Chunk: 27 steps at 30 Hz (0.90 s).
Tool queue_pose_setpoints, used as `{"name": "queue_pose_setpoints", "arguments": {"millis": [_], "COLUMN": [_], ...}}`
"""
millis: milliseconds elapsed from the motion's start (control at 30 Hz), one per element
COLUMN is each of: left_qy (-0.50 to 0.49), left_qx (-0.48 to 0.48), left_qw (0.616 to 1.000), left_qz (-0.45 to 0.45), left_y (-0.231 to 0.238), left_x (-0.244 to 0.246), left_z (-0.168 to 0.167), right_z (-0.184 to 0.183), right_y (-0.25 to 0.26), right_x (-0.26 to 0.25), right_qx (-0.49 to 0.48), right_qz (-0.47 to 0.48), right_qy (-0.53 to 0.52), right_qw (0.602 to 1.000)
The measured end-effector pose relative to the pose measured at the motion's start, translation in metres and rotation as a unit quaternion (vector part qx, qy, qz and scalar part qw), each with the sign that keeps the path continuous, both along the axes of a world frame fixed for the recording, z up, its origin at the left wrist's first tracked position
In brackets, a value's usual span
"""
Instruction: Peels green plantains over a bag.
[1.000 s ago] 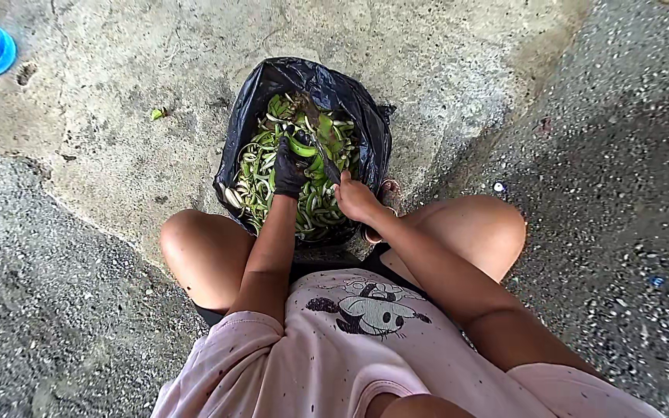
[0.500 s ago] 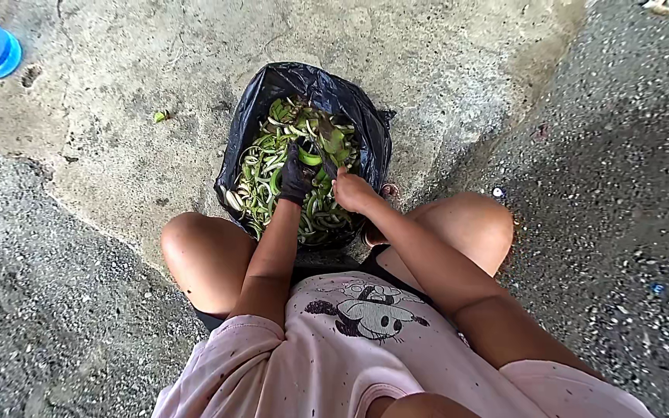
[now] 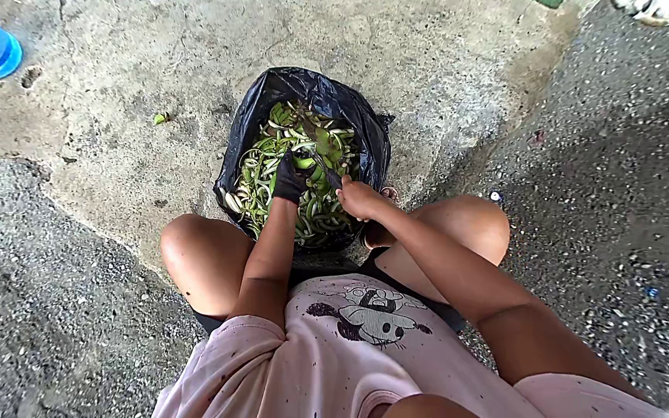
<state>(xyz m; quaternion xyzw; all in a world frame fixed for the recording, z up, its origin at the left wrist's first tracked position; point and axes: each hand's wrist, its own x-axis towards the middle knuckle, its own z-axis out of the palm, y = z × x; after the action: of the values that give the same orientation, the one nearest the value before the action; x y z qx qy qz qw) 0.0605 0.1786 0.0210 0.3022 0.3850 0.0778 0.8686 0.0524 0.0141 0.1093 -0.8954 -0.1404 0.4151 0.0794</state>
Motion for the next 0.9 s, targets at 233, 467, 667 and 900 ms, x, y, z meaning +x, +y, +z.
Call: {"name": "queue_pose_setpoints", "arguments": {"millis": [233, 467, 667, 900], "left_qy": [0.001, 0.102, 0.144, 0.143], "left_qx": [-0.032, 0.272, 0.246, 0.242], "left_qw": [0.999, 0.951, 0.956, 0.942], "left_qz": [-0.036, -0.110, -0.065, -0.185], "left_y": [-0.002, 0.034, 0.069, 0.071], "left_x": [-0.003, -0.026, -0.032, -0.038], "left_z": [0.009, 0.007, 0.004, 0.009], "right_z": [-0.013, -0.025, -0.030, -0.021], "right_y": [0.014, 0.023, 0.032, 0.039], "right_x": [0.007, 0.010, 0.022, 0.043], "right_qx": [-0.006, 0.019, 0.027, 0.029], "right_qz": [0.029, 0.085, 0.103, 0.073], "right_qy": [-0.041, -0.036, -0.084, -0.123], "right_qw": [0.999, 0.996, 0.991, 0.989]}}
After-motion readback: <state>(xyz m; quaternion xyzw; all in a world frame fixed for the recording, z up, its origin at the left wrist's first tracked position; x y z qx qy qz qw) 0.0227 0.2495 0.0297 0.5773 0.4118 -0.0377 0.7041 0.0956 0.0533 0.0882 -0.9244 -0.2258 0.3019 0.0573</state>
